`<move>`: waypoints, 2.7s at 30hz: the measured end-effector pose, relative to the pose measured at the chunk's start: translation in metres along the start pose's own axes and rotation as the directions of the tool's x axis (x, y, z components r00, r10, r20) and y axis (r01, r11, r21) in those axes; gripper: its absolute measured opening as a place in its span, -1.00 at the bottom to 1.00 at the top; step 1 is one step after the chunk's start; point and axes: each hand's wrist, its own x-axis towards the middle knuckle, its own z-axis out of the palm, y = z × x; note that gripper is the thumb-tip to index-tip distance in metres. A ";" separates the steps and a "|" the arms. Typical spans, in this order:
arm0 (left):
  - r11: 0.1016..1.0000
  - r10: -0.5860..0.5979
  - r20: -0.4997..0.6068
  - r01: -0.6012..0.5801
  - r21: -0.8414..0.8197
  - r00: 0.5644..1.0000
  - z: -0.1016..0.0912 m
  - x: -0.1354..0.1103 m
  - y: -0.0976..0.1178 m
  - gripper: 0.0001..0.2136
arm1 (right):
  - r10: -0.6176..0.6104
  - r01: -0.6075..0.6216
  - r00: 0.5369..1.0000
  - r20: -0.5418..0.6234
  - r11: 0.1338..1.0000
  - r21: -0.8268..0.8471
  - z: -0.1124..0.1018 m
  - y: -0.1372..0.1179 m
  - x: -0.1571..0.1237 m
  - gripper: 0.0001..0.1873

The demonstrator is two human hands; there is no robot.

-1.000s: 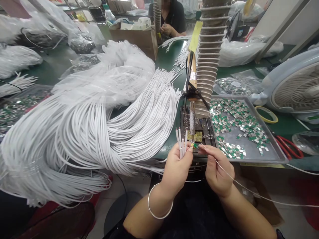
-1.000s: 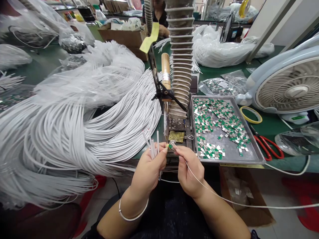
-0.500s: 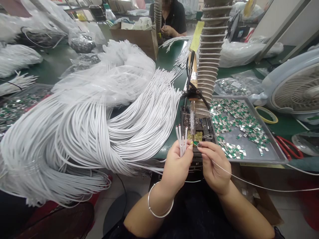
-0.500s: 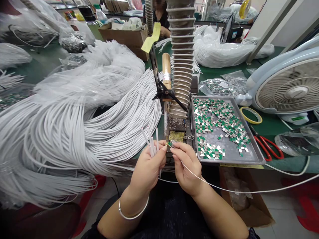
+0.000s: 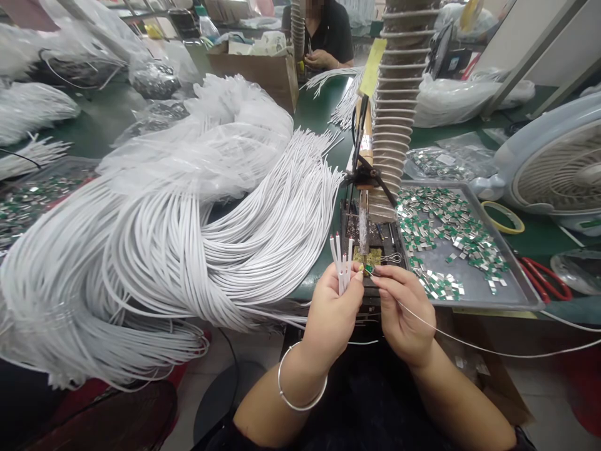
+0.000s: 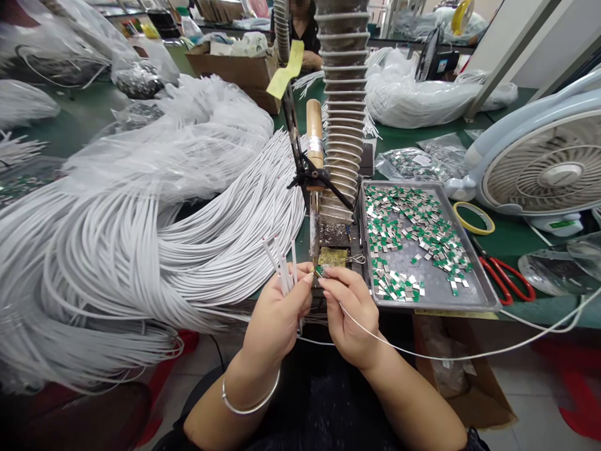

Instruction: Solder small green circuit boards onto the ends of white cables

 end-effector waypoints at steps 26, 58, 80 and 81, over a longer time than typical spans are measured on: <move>0.993 -0.019 0.051 0.013 0.117 0.999 -0.014 -0.002 -0.012 -0.90 | 0.090 -0.094 0.995 0.044 0.992 0.081 0.000 0.006 -0.010 -0.61; 0.953 0.036 0.149 -0.079 0.291 0.988 -0.017 0.004 0.001 -0.90 | 0.107 -0.111 0.994 0.036 0.986 0.128 0.001 0.005 -0.009 -0.76; 0.934 0.095 0.104 -0.125 0.335 0.990 -0.013 0.007 0.011 -0.91 | 0.075 -0.076 0.997 0.011 0.990 0.117 0.005 0.006 0.001 -0.75; 0.934 0.098 0.101 -0.127 0.333 0.990 -0.012 0.006 0.011 -0.91 | 0.073 -0.073 0.997 0.009 0.990 0.118 0.005 0.006 0.002 -0.74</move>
